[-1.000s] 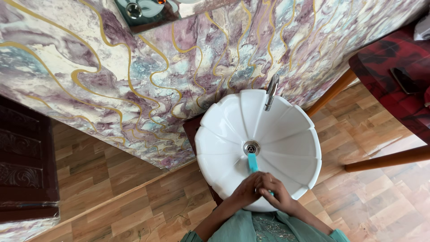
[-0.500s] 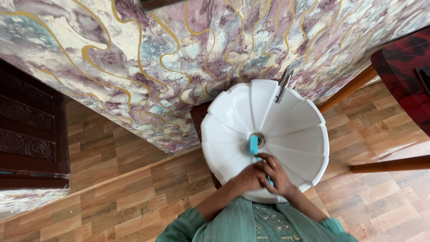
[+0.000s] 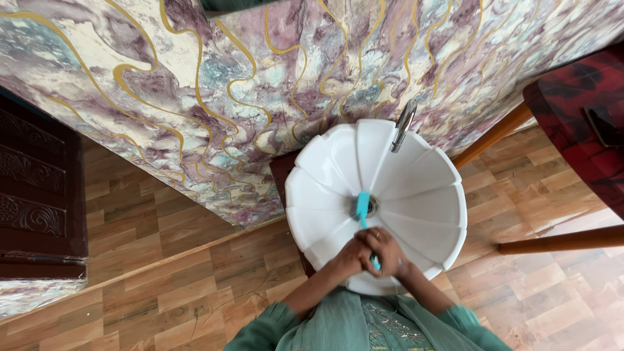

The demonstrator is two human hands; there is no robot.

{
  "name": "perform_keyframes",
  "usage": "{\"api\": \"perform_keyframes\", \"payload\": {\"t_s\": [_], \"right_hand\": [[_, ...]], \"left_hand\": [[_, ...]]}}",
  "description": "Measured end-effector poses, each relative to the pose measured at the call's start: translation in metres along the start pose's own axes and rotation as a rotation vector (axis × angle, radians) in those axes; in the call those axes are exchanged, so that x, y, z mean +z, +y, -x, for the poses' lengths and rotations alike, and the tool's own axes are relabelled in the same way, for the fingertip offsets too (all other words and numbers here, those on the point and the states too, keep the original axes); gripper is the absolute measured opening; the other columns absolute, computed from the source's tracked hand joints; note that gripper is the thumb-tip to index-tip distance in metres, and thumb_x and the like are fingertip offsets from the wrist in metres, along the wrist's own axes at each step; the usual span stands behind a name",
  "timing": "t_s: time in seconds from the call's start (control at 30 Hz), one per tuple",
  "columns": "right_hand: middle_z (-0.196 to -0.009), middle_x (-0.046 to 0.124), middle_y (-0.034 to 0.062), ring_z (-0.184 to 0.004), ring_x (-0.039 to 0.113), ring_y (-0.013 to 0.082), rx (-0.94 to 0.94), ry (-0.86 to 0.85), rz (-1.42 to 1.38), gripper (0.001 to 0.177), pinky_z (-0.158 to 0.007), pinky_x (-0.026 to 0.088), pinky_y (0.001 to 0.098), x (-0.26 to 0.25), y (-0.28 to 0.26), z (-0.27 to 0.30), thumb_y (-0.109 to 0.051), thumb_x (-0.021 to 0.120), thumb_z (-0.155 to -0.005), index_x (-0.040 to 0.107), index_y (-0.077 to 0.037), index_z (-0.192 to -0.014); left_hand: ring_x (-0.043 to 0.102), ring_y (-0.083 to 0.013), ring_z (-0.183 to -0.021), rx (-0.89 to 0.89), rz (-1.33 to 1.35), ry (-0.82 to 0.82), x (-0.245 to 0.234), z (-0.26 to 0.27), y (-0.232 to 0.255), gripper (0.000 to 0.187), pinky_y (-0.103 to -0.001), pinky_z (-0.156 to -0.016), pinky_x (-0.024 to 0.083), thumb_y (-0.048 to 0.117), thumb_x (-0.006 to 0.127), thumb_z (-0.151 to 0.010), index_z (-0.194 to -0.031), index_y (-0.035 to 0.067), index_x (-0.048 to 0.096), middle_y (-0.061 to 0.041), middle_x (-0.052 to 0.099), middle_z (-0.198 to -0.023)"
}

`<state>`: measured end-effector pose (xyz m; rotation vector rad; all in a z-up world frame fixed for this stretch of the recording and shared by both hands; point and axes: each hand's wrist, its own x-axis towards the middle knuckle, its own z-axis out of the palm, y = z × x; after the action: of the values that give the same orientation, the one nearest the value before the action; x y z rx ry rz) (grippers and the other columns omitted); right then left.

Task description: The person cleans the interior and edges of a petal-shaped sink using a blue handheld brush.

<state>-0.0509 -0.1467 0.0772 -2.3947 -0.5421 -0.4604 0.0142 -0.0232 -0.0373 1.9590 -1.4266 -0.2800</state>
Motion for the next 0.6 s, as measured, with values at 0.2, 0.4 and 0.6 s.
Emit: {"api": "perform_keyframes", "payload": {"t_s": [0.2, 0.4, 0.6], "right_hand": [[-0.104, 0.070, 0.0228, -0.095, 0.072, 0.0396, 0.034, -0.024, -0.368, 0.054, -0.087, 0.058, 0.0447, -0.034, -0.008, -0.002, -0.039, 0.060, -0.085, 0.063, 0.005, -0.117], [-0.111, 0.068, 0.0280, -0.101, 0.065, 0.0463, -0.057, 0.050, -0.031, 0.061, -0.095, 0.049, 0.0467, 0.003, -0.026, 0.001, -0.036, 0.062, -0.079, 0.059, 0.004, -0.124], [-0.102, 0.072, 0.0215, -0.094, 0.068, 0.0433, 0.051, -0.026, -0.251, 0.052, -0.092, 0.051, 0.0441, -0.022, 0.014, -0.029, -0.030, 0.060, -0.077, 0.062, 0.002, -0.119]], "left_hand": [[0.069, -0.0347, -0.097, -0.096, 0.079, 0.063, -0.017, 0.008, 0.040, 0.019, -0.045, -0.089, 0.056, 0.022, 0.068, -0.085, -0.093, 0.005, 0.070, -0.018, 0.071, -0.099], [0.066, -0.0375, -0.100, 0.025, 0.007, 0.200, -0.011, 0.030, 0.011, 0.026, -0.048, -0.088, 0.053, 0.021, 0.072, -0.075, -0.092, 0.003, 0.068, -0.020, 0.069, -0.101], [0.070, -0.0342, -0.097, -0.274, -0.018, 0.099, -0.022, -0.018, 0.007, 0.015, -0.046, -0.090, 0.056, 0.018, 0.064, -0.088, -0.085, 0.004, 0.067, -0.017, 0.072, -0.094]]}}
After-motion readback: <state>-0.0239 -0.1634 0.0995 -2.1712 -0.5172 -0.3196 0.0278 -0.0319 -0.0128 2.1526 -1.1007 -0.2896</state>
